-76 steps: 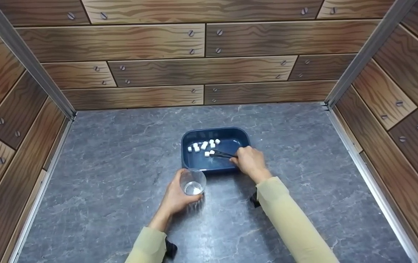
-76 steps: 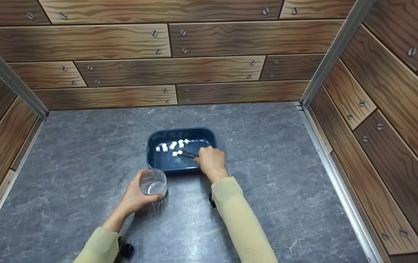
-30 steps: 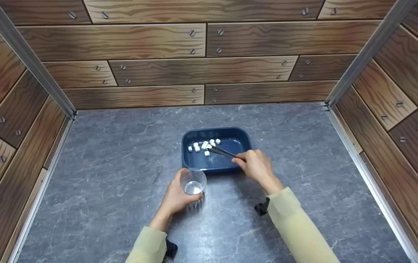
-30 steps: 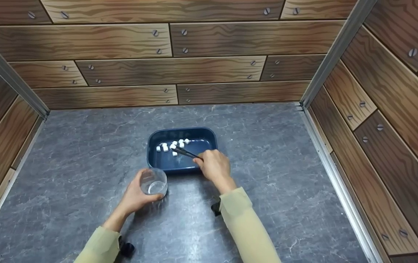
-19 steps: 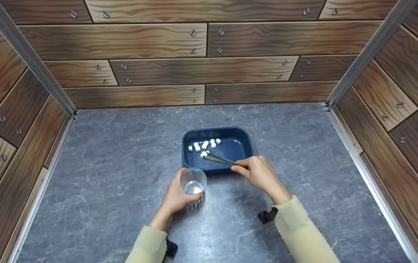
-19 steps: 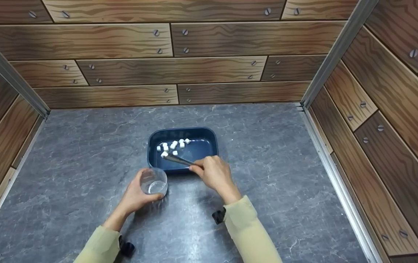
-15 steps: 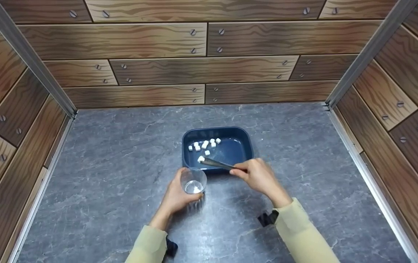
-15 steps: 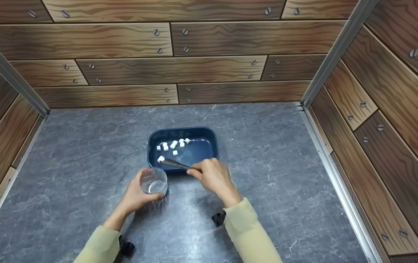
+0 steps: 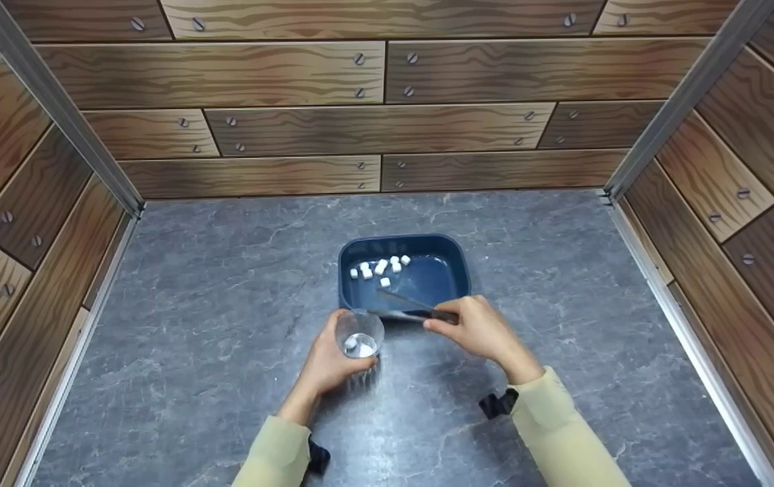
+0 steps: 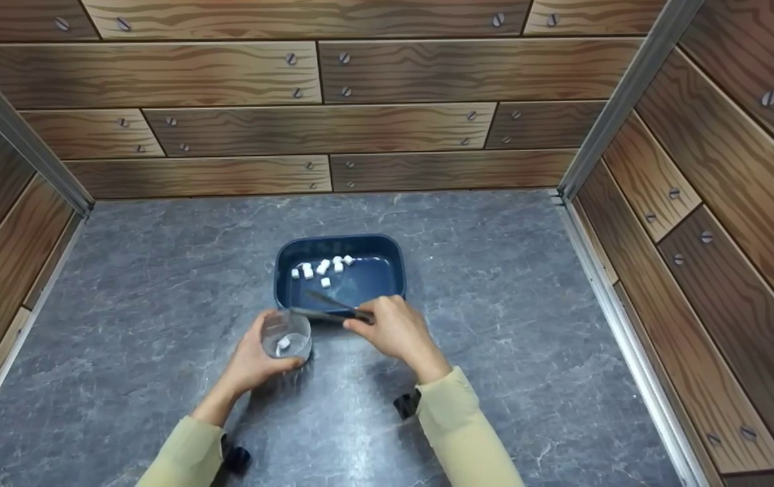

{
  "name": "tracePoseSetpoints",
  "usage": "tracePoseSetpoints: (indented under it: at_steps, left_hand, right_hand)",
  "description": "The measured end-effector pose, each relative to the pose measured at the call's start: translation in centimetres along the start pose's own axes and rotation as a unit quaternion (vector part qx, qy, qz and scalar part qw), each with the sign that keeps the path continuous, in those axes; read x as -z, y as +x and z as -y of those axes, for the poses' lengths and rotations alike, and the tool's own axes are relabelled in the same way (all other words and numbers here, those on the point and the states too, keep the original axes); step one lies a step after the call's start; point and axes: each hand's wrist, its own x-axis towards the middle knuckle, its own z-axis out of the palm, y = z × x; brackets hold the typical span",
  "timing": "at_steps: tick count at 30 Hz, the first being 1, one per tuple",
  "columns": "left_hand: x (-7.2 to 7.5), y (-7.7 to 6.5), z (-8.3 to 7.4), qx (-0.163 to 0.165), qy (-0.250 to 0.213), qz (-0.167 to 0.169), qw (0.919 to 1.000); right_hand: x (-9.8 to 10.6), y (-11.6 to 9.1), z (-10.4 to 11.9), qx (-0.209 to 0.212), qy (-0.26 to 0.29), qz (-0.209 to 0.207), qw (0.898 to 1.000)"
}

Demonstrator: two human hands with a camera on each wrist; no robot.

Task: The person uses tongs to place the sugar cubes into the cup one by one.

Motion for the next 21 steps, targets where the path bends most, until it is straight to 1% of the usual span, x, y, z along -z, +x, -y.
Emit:
tracePoseSetpoints:
  at_steps: [4, 6, 9, 11, 14, 21]
  left_hand:
    - [0.0, 0.0, 0.1, -0.009, -0.005, -0.001, 1.0000]
    - [0.0, 0.0, 0.1, -0.011, -0.006, -0.002, 0.9999]
    - [0.0, 0.0, 0.1, -0.013, -0.008, -0.003, 0.9999]
    - [0.0, 0.0, 0.0, -0.013, -0.010, -0.001, 0.9999]
    - [0.1, 0.0, 0.0, -0.012, -0.013, -0.001, 0.9998]
    - [0.0, 0.0, 0.1, -0.020, -0.008, -0.006, 0.9998]
  right_hand:
    - [-0.2, 0.6, -0.5, -0.044, -0.026, -0.044, 0.998]
    - [-0.5, 0.9, -0.8, -0.068, -0.048, -0.055, 0.995]
    - [-1.1, 1.6, -1.2, -0.086, -0.095, -0.068, 0.989]
    - [-1.5, 2.0, -1.4, -0.089, -0.125, -0.069, 0.986]
    - [-1.9, 2.5, -1.6, -0.096, -0.155, -0.065, 0.981]
    - [-2.6, 3.5, -1.4, -0.112, -0.191, -0.058, 0.973]
